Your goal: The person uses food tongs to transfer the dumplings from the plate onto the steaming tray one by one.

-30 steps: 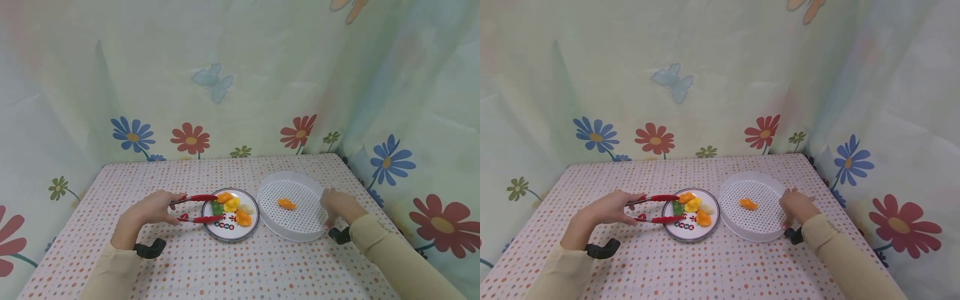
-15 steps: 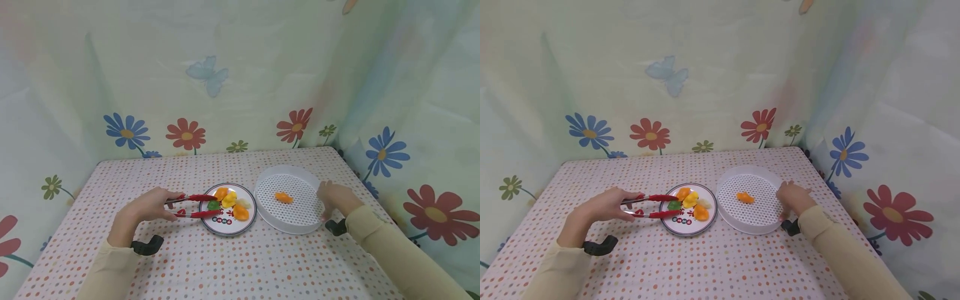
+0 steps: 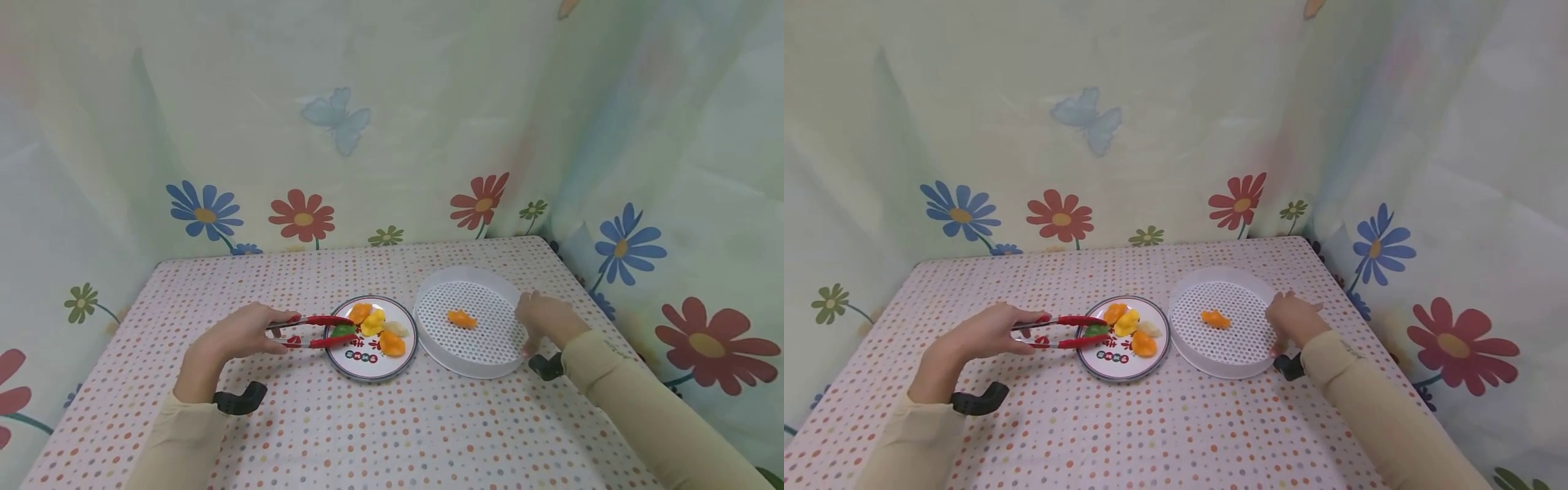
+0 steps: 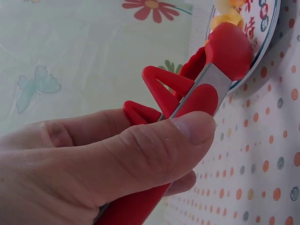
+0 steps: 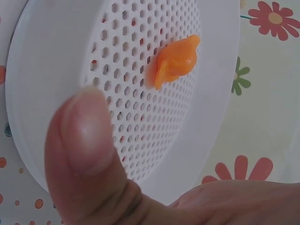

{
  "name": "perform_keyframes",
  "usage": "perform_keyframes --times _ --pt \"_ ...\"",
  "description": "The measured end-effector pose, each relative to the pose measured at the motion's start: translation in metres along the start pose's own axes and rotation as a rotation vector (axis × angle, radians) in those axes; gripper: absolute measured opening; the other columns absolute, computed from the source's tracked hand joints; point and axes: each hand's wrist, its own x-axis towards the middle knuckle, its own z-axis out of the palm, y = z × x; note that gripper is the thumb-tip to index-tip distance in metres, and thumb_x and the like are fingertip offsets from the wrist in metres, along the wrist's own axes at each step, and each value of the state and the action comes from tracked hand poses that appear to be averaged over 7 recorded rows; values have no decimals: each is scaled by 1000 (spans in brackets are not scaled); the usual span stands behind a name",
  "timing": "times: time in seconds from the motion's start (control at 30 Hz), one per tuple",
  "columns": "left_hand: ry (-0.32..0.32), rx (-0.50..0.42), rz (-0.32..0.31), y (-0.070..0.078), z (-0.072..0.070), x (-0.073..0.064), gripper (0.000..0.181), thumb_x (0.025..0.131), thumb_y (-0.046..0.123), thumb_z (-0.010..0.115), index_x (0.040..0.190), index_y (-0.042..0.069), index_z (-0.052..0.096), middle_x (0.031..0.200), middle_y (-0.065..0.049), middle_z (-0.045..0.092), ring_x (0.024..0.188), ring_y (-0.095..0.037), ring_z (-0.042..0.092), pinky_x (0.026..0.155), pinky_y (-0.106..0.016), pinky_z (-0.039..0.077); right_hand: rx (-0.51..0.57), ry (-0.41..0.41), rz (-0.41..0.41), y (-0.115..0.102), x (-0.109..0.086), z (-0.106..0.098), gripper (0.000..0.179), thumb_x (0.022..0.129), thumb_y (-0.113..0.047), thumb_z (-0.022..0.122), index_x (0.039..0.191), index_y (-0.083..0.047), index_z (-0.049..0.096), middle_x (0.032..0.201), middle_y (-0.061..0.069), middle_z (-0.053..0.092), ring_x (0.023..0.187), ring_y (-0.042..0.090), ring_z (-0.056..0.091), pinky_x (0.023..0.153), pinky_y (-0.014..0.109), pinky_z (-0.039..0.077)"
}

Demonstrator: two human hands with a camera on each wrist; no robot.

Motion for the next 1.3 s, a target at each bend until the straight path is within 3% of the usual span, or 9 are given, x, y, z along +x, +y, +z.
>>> perform_keyframes --times 0.07,0.17,0.33,0.57,0.83,0.97,1.07,1.2,1.3 --pt "1 4 -4 0 -3 -1 64 72 24 82 132 16 59 94 -1 70 80 -13 57 62 -26 45 7 -12 -27 -7 -23 -18 130 43 -48 89 137 18 28 140 47 20 121 62 35 87 75 33" --pt "1 13 -4 1 -6 -1 63 73 24 82 131 16 60 94 -1 71 80 -13 57 61 -26 45 -1 -2 -59 -6 -34 -24 121 55 -45 87 137 19 26 140 46 22 122 59 37 91 70 37" --pt "3 17 25 7 -6 4 60 73 26 82 129 18 61 94 0 71 82 -13 58 64 -26 46 -4 -1 -44 11 1 1 138 41 -54 87 139 20 22 140 48 18 121 62 34 89 71 35" --pt "16 19 2 9 -10 4 63 73 26 82 131 18 60 96 -2 71 82 -14 57 63 -26 45 -10 18 -52 12 12 6 142 33 -55 87 138 20 25 138 50 17 119 64 34 86 73 34" --pt "38 10 11 13 -15 0 66 72 28 82 133 19 58 98 -3 71 80 -13 57 62 -25 45 2 7 -55 10 0 3 138 36 -51 88 138 20 25 138 50 17 121 63 33 89 72 34" --pt "54 10 27 15 -18 -1 67 73 28 82 134 19 56 100 -6 72 80 -14 59 62 -25 46 -6 10 -68 6 -19 -7 133 43 -51 87 138 18 25 139 48 19 122 61 35 88 73 35" --pt "74 15 32 18 -21 0 68 73 28 82 135 19 55 101 -6 72 84 -15 60 64 -25 48 -33 16 -75 2 -20 -15 122 51 -51 86 138 14 32 140 45 22 122 60 37 86 74 36" --pt "89 -3 37 31 -20 10 68 73 29 82 135 23 54 103 -4 71 88 -17 59 66 -26 48 -53 3 -55 -1 -15 -19 116 52 -51 86 137 11 38 141 43 26 124 59 36 85 75 35" --pt "72 -38 79 48 -14 25 68 75 30 80 136 27 53 103 -1 70 88 -16 57 67 -25 48 -53 -13 -43 -3 -28 -22 113 54 -49 86 136 13 37 140 44 26 124 60 35 86 75 35"
